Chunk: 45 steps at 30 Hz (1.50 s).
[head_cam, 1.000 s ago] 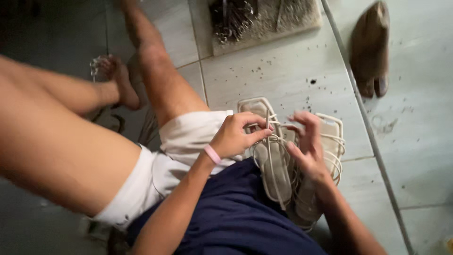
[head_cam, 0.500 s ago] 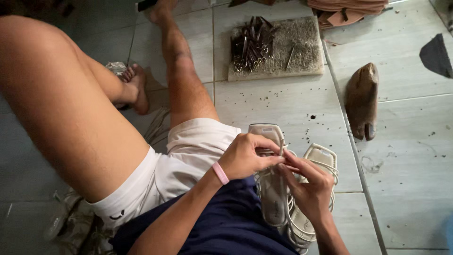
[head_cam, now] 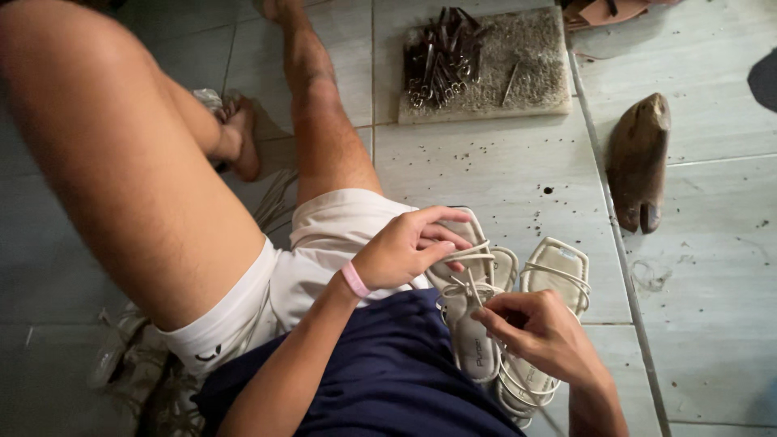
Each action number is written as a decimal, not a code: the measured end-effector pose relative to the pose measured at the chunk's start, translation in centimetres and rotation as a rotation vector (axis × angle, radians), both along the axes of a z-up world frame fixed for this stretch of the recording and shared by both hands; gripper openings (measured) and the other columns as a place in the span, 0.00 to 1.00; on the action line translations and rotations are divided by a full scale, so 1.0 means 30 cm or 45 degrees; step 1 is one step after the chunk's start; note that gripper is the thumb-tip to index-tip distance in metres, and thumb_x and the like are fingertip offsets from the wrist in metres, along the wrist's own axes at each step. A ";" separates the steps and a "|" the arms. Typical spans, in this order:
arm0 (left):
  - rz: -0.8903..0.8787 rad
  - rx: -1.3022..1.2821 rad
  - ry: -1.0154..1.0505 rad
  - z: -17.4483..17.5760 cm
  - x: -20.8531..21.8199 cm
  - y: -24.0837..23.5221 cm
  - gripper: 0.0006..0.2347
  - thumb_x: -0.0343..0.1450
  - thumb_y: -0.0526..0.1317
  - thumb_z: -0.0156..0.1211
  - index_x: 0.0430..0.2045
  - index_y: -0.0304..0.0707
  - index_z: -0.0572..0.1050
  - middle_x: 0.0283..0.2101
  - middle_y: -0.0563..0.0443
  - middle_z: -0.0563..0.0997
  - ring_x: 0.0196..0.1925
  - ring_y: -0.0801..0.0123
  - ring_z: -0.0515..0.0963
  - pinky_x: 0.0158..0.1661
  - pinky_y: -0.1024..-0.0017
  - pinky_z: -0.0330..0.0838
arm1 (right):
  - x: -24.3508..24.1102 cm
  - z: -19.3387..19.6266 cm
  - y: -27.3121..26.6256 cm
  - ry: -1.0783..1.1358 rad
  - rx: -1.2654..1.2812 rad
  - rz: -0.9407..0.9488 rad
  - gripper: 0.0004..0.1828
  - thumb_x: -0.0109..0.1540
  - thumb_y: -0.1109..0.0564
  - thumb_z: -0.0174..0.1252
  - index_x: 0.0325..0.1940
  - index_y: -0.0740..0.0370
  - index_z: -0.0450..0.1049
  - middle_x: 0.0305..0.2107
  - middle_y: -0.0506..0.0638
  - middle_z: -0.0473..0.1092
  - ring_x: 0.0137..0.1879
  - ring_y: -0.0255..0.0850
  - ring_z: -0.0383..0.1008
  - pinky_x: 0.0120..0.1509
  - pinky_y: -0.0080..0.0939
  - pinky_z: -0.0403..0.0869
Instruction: The person sits on a tiled floor and ties the straps of a beige sandal. They manipulate the straps with both hands to form a knot and adjust the fit. Several other sandals are visible on the floor nearby.
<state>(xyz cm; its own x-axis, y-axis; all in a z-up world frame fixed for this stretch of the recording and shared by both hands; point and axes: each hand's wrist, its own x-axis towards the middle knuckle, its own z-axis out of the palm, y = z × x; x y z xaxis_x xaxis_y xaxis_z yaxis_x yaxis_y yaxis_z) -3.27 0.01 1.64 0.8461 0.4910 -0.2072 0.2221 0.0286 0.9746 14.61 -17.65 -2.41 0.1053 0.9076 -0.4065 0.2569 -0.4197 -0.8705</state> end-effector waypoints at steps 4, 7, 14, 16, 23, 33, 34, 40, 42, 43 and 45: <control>-0.001 0.039 -0.051 0.007 0.003 -0.011 0.17 0.73 0.28 0.55 0.58 0.27 0.71 0.48 0.39 0.85 0.44 0.68 0.86 0.47 0.74 0.81 | -0.003 0.017 -0.012 -0.040 0.085 -0.059 0.14 0.59 0.53 0.62 0.32 0.66 0.87 0.12 0.47 0.67 0.19 0.30 0.59 0.22 0.36 0.57; -0.003 0.063 -0.095 0.018 0.010 -0.033 0.16 0.74 0.28 0.56 0.57 0.26 0.72 0.47 0.39 0.85 0.45 0.67 0.87 0.48 0.73 0.82 | 0.009 0.044 -0.034 -0.063 0.103 -0.121 0.14 0.58 0.54 0.63 0.30 0.68 0.87 0.12 0.46 0.70 0.20 0.29 0.63 0.23 0.37 0.60; -0.016 0.493 -0.183 0.050 0.042 -0.133 0.16 0.71 0.29 0.63 0.54 0.32 0.75 0.48 0.42 0.85 0.50 0.65 0.87 0.50 0.73 0.84 | 0.076 0.095 -0.090 -0.178 -0.047 0.012 0.13 0.56 0.52 0.65 0.28 0.66 0.87 0.09 0.49 0.68 0.18 0.32 0.59 0.22 0.40 0.58; -0.055 0.688 -0.253 0.062 0.046 -0.158 0.18 0.68 0.32 0.69 0.53 0.34 0.75 0.49 0.42 0.85 0.51 0.64 0.87 0.52 0.73 0.83 | 0.080 0.092 -0.096 -0.176 -0.072 0.032 0.14 0.56 0.52 0.65 0.28 0.66 0.88 0.09 0.51 0.64 0.18 0.33 0.57 0.23 0.41 0.56; -0.014 0.995 -0.258 0.078 0.067 -0.260 0.18 0.68 0.31 0.68 0.53 0.36 0.74 0.45 0.42 0.82 0.45 0.56 0.86 0.47 0.67 0.82 | 0.081 0.057 -0.100 -0.019 0.189 -0.038 0.11 0.58 0.57 0.63 0.32 0.66 0.87 0.10 0.49 0.72 0.18 0.30 0.63 0.21 0.36 0.59; 0.427 0.804 -0.005 -0.022 0.093 -0.184 0.13 0.71 0.32 0.67 0.46 0.29 0.71 0.38 0.41 0.84 0.41 0.60 0.87 0.42 0.69 0.81 | 0.003 -0.039 0.017 -0.219 0.527 -0.263 0.11 0.65 0.56 0.59 0.44 0.64 0.84 0.18 0.47 0.72 0.21 0.30 0.65 0.24 0.33 0.62; 0.457 0.746 -0.034 -0.032 0.095 -0.169 0.14 0.70 0.33 0.67 0.45 0.28 0.70 0.39 0.40 0.84 0.42 0.61 0.87 0.42 0.70 0.82 | -0.005 -0.046 0.026 -0.209 0.532 -0.270 0.11 0.66 0.56 0.59 0.44 0.64 0.84 0.18 0.47 0.71 0.22 0.29 0.65 0.24 0.33 0.63; 0.457 0.467 0.081 -0.067 0.088 -0.104 0.18 0.67 0.34 0.70 0.47 0.31 0.70 0.36 0.43 0.86 0.39 0.65 0.89 0.38 0.74 0.82 | -0.057 -0.081 0.055 -0.156 0.579 -0.324 0.11 0.66 0.57 0.59 0.45 0.65 0.83 0.20 0.46 0.73 0.24 0.28 0.66 0.25 0.31 0.64; 0.483 0.521 0.090 -0.074 0.090 -0.098 0.17 0.66 0.34 0.70 0.46 0.32 0.72 0.35 0.43 0.87 0.36 0.65 0.89 0.37 0.73 0.81 | -0.066 -0.083 0.057 -0.161 0.558 -0.325 0.10 0.65 0.58 0.61 0.46 0.66 0.83 0.19 0.48 0.73 0.24 0.29 0.67 0.26 0.31 0.65; 0.536 0.553 0.039 -0.078 0.096 -0.095 0.15 0.67 0.35 0.69 0.45 0.32 0.72 0.36 0.43 0.87 0.36 0.66 0.89 0.37 0.74 0.82 | -0.061 -0.081 0.055 -0.084 0.511 -0.290 0.12 0.65 0.58 0.60 0.50 0.65 0.82 0.22 0.48 0.75 0.25 0.29 0.69 0.26 0.31 0.66; 0.644 0.619 -0.064 -0.087 0.108 -0.085 0.13 0.70 0.35 0.68 0.43 0.31 0.72 0.38 0.44 0.86 0.38 0.67 0.88 0.36 0.74 0.83 | -0.039 -0.072 0.051 0.073 0.418 -0.218 0.17 0.64 0.59 0.60 0.57 0.64 0.79 0.26 0.49 0.79 0.26 0.31 0.72 0.27 0.32 0.70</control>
<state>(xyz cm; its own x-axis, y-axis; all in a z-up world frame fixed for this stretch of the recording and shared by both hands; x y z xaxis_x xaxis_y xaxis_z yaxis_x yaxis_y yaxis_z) -0.03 -2.54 -0.96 0.4922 0.8539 0.1692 0.2507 -0.3252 0.9118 13.45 -16.12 -4.58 0.2522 0.9618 -0.1061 0.1539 -0.1482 -0.9769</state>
